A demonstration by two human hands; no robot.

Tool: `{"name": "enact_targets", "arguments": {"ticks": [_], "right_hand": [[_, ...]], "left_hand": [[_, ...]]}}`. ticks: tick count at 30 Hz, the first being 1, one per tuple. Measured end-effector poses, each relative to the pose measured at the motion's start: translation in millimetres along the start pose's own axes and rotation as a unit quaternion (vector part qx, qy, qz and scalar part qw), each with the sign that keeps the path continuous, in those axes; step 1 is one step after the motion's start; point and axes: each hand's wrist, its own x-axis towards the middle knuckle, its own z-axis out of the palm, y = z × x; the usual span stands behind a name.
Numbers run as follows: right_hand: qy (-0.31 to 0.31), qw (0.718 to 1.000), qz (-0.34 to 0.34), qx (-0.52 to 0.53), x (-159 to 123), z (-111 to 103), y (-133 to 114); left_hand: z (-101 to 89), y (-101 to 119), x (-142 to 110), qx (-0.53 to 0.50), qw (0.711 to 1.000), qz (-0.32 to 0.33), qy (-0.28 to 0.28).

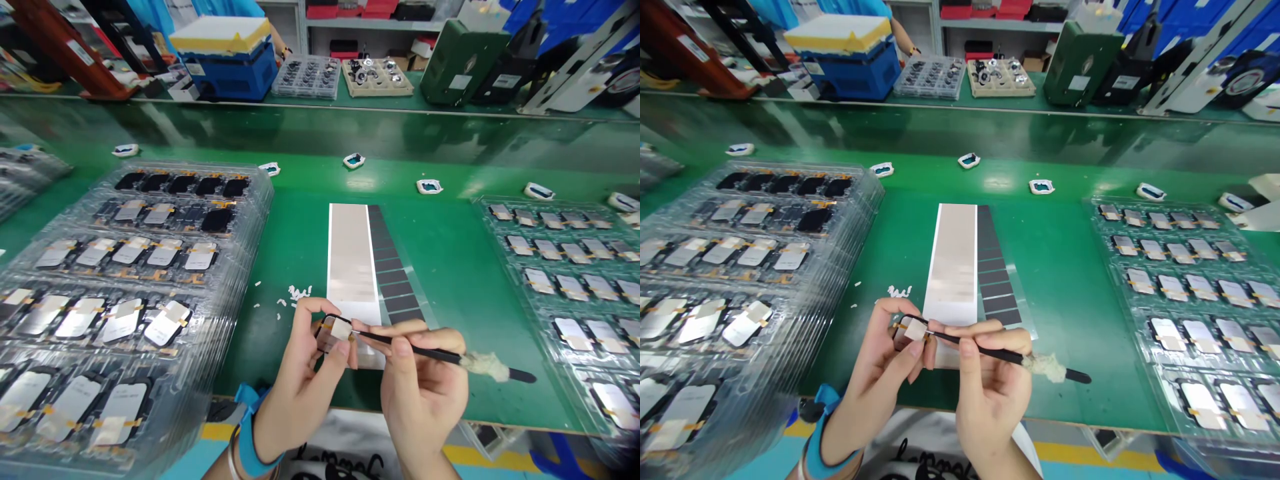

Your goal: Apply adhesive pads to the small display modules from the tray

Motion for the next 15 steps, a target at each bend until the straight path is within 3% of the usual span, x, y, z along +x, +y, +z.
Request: {"name": "enact_targets", "arguments": {"ticks": [6, 15], "right_hand": [[-0.007, 1.0, -0.021, -0.001, 1.2, -1.3, 1.7], [-0.004, 0.998, -0.035, 0.05, 1.4, -0.5, 3.3]], "left_hand": [[0.6, -0.1, 0.4, -0.05, 0.999, 0.0, -0.002], [2.3, -5.3, -1.1, -0.025, 0.999, 0.018, 0.014]]}}
